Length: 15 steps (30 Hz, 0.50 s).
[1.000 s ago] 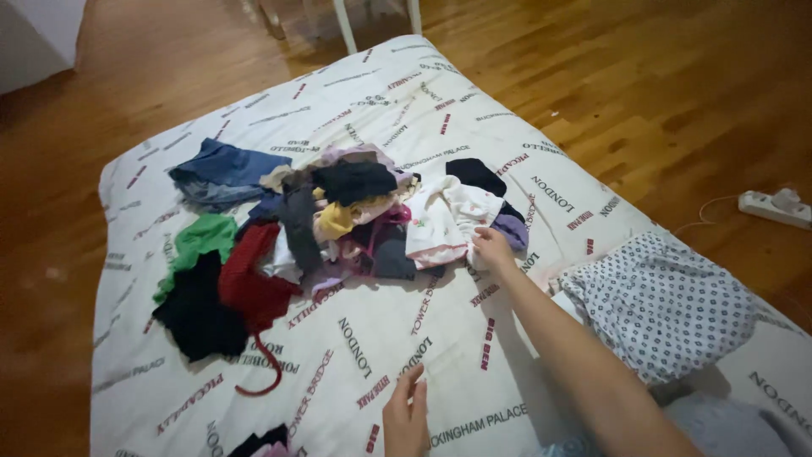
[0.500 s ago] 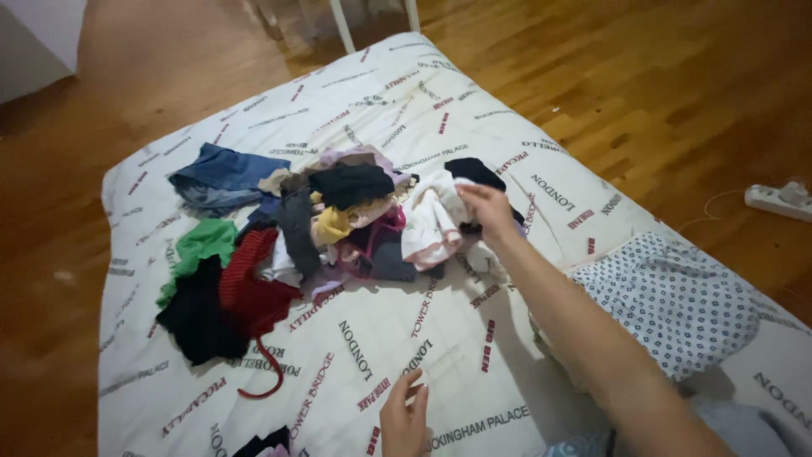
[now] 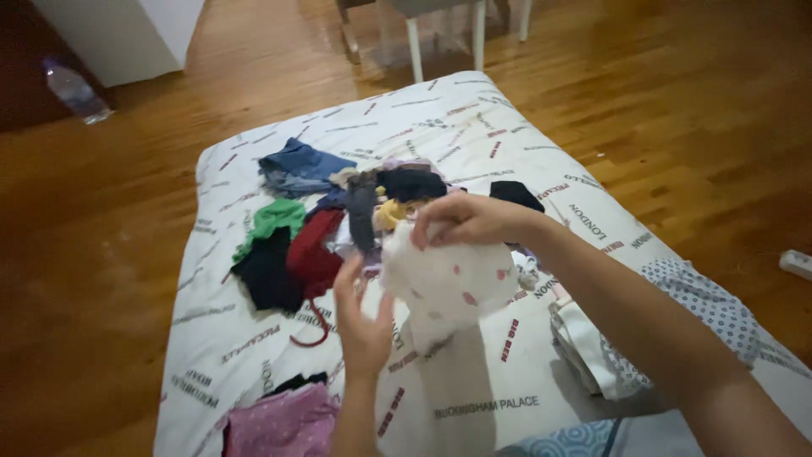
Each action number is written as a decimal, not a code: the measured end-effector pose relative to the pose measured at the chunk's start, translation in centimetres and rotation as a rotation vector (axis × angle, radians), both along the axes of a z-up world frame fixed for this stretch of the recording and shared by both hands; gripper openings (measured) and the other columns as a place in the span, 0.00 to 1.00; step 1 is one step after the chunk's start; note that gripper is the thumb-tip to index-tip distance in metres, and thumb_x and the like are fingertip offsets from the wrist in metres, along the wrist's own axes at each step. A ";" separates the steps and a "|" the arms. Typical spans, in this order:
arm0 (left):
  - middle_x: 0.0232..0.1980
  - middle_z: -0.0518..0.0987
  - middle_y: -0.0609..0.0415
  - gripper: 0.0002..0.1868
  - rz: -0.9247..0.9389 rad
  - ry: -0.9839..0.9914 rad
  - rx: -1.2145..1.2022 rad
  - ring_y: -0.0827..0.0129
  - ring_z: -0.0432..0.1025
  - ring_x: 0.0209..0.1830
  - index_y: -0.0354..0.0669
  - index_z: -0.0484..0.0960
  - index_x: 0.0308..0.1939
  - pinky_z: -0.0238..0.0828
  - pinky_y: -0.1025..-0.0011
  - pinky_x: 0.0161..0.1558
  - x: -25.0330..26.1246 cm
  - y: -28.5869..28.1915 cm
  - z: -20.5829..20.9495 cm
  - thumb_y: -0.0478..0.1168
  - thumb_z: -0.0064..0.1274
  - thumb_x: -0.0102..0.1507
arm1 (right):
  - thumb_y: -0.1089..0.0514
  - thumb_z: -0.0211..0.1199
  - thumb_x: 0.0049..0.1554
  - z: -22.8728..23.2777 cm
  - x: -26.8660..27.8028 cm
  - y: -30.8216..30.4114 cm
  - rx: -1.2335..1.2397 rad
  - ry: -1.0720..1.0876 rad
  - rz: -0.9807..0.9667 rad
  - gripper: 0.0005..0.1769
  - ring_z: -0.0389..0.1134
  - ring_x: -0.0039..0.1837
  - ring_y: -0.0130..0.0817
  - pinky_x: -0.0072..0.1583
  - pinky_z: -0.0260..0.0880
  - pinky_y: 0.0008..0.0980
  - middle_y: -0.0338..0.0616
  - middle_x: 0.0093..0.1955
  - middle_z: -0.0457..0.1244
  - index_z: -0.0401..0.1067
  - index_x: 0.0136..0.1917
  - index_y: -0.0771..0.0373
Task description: Folding various laundry items including small clothes and undergarments on a bed.
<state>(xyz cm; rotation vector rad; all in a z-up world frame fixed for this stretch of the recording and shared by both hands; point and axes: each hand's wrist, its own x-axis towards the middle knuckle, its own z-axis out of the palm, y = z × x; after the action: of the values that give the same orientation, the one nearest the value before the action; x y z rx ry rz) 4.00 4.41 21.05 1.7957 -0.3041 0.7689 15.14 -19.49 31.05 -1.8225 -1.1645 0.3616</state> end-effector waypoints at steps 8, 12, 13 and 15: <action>0.43 0.84 0.50 0.28 -0.506 0.505 0.416 0.68 0.78 0.42 0.39 0.83 0.53 0.77 0.67 0.47 1.6 2.0 7.8 0.49 0.69 0.53 | 0.66 0.70 0.48 5.4 -5.7 1.2 -0.262 -0.062 -0.184 0.27 0.74 0.54 0.30 0.54 0.73 0.31 0.42 0.51 0.73 0.69 0.60 0.60; 0.33 0.86 0.57 0.21 -0.485 0.720 0.371 0.76 0.78 0.30 0.43 0.89 0.42 0.77 0.67 0.35 -0.2 3.6 9.8 0.51 0.68 0.51 | 0.58 0.77 0.44 6.4 -6.1 -1.2 -0.359 -0.219 -0.434 0.16 0.74 0.45 0.31 0.48 0.73 0.31 0.42 0.42 0.74 0.80 0.47 0.61; 0.33 0.86 0.57 0.21 -0.481 0.719 0.374 0.76 0.78 0.30 0.43 0.89 0.42 0.77 0.67 0.35 -0.2 4.3 9.7 0.51 0.68 0.51 | 0.58 0.77 0.44 6.8 -6.5 -1.7 -0.356 -0.221 -0.433 0.16 0.74 0.45 0.31 0.48 0.73 0.31 0.42 0.42 0.74 0.80 0.47 0.61; 0.31 0.85 0.56 0.20 -0.312 0.733 0.424 0.76 0.78 0.27 0.43 0.90 0.41 0.76 0.68 0.32 -0.1 6.0 9.5 0.51 0.68 0.52 | 0.57 0.76 0.44 7.6 -7.0 -2.5 -0.381 -0.221 -0.586 0.14 0.73 0.41 0.30 0.46 0.72 0.30 0.42 0.39 0.73 0.81 0.44 0.59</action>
<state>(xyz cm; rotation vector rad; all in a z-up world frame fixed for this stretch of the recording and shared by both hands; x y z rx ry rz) 3.91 10.41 30.52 2.2191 -0.2528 -0.2135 8.11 -22.02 38.65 -2.4844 -0.6731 0.0383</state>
